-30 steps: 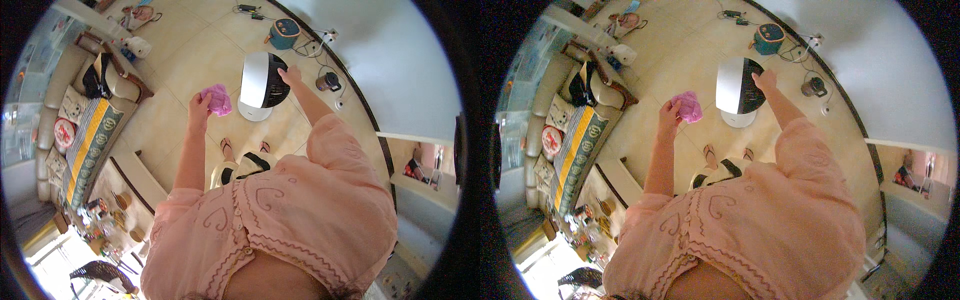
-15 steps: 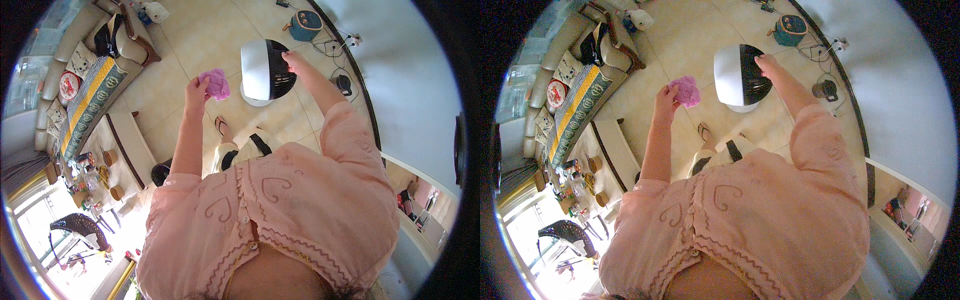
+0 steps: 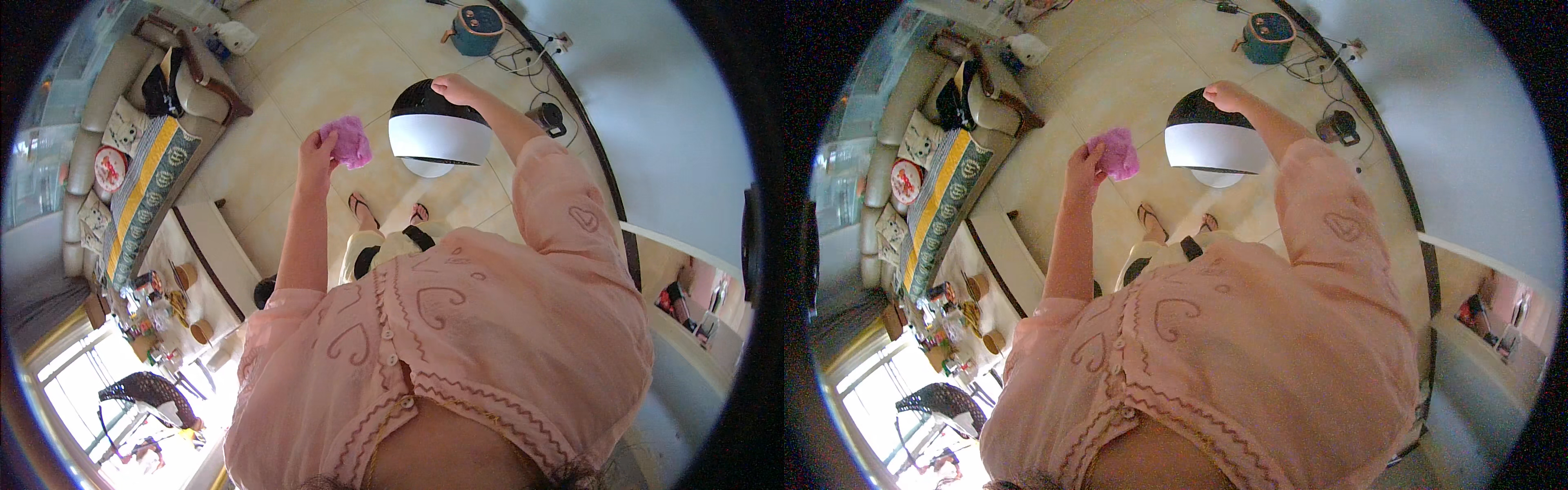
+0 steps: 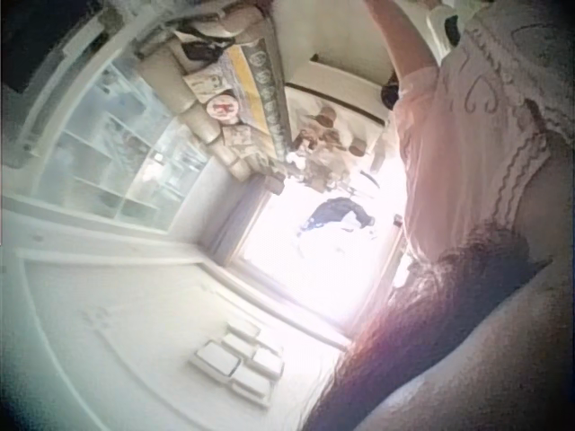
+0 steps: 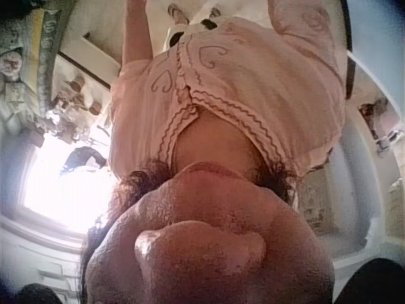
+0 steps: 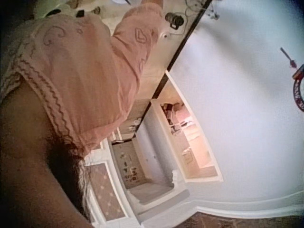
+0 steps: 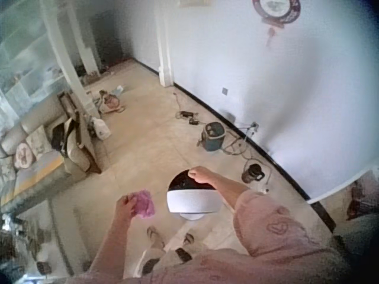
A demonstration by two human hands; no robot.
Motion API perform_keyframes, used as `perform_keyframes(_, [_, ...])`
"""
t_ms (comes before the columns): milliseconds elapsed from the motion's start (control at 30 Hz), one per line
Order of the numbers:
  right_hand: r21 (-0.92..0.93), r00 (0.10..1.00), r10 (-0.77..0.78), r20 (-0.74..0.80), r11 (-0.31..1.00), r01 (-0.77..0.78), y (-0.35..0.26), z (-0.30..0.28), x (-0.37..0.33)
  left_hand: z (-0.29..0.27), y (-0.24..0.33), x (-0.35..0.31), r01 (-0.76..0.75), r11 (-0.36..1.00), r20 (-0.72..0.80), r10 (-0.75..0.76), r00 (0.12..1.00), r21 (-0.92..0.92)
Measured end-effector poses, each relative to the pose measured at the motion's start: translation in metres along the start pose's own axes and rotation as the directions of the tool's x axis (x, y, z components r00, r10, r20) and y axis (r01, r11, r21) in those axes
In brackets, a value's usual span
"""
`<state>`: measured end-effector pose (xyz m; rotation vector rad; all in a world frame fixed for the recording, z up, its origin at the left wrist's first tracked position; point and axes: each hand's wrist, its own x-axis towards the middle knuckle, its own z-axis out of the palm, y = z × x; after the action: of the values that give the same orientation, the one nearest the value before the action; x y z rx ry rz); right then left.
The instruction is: The person wipes a white suitcase with a pink cloth while sitting on the floor. They clean the top, sides, and handle of the suitcase, occasionally adjusting its position.
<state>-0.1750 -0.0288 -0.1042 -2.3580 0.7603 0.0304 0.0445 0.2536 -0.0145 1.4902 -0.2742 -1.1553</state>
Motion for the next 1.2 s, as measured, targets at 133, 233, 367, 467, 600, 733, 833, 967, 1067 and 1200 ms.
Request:
perform_keyframes(133, [-0.17, 0.984, 0.117, -0.136, 0.975, -0.14, 0.014, 0.001, -0.014, 0.007, 0.007, 0.008, 0.027, 0.999, 0.04, -0.028, 0.999, 0.037])
perform_keyframes(233, [-0.301, 0.96, 0.127, -0.249, 0.932, -0.202, -0.029, -0.012, -0.043, 0.009, 0.015, 0.016, 0.015, 0.998, 0.151, -0.024, 0.988, 0.062])
perform_keyframes(367, [-0.017, 0.708, 0.165, -0.687, 0.97, -0.242, -0.054, 0.019, -0.082, 0.028, 0.022, 0.037, -0.012, 0.985, 0.408, -0.059, 0.911, 0.17])
perform_keyframes(467, [0.46, 0.627, 0.524, -0.576, 0.842, -0.282, -0.14, 0.046, -0.117, 0.042, 0.02, 0.044, -0.027, 0.96, 0.566, -0.142, 0.812, 0.279])
perform_keyframes(600, [0.973, 0.456, 0.872, -0.175, 0.082, 0.218, -0.227, 0.107, -0.156, 0.068, 0.007, 0.006, -0.023, 0.914, 0.768, -0.327, 0.551, 0.405])
perform_keyframes(733, [0.778, 0.354, 0.892, -0.282, -0.003, 0.628, -0.29, 0.175, -0.217, 0.07, -0.042, -0.045, -0.038, 0.839, 0.815, -0.515, 0.266, 0.543])
perform_keyframes(833, [0.849, 0.009, 0.967, -0.256, 0.22, 0.481, -0.327, 0.228, -0.271, 0.071, -0.073, -0.099, -0.205, 0.754, 0.779, -0.623, 0.075, 0.623])
perform_keyframes(967, [0.912, -0.324, 0.933, -0.159, 0.264, 0.314, -0.405, 0.303, -0.338, 0.024, -0.122, -0.178, -0.377, 0.658, 0.693, -0.718, -0.054, 0.652])
perform_keyframes(1067, [0.856, -0.383, 0.923, -0.03, 0.221, 0.467, -0.447, 0.364, -0.365, 0.005, -0.151, -0.225, -0.499, 0.586, 0.571, -0.795, -0.203, 0.638])
perform_keyframes(1200, [0.611, -0.428, 0.904, 0.016, 0.33, 0.719, -0.531, 0.447, -0.408, -0.059, -0.217, -0.304, -0.473, 0.532, 0.397, -0.844, -0.36, 0.702])
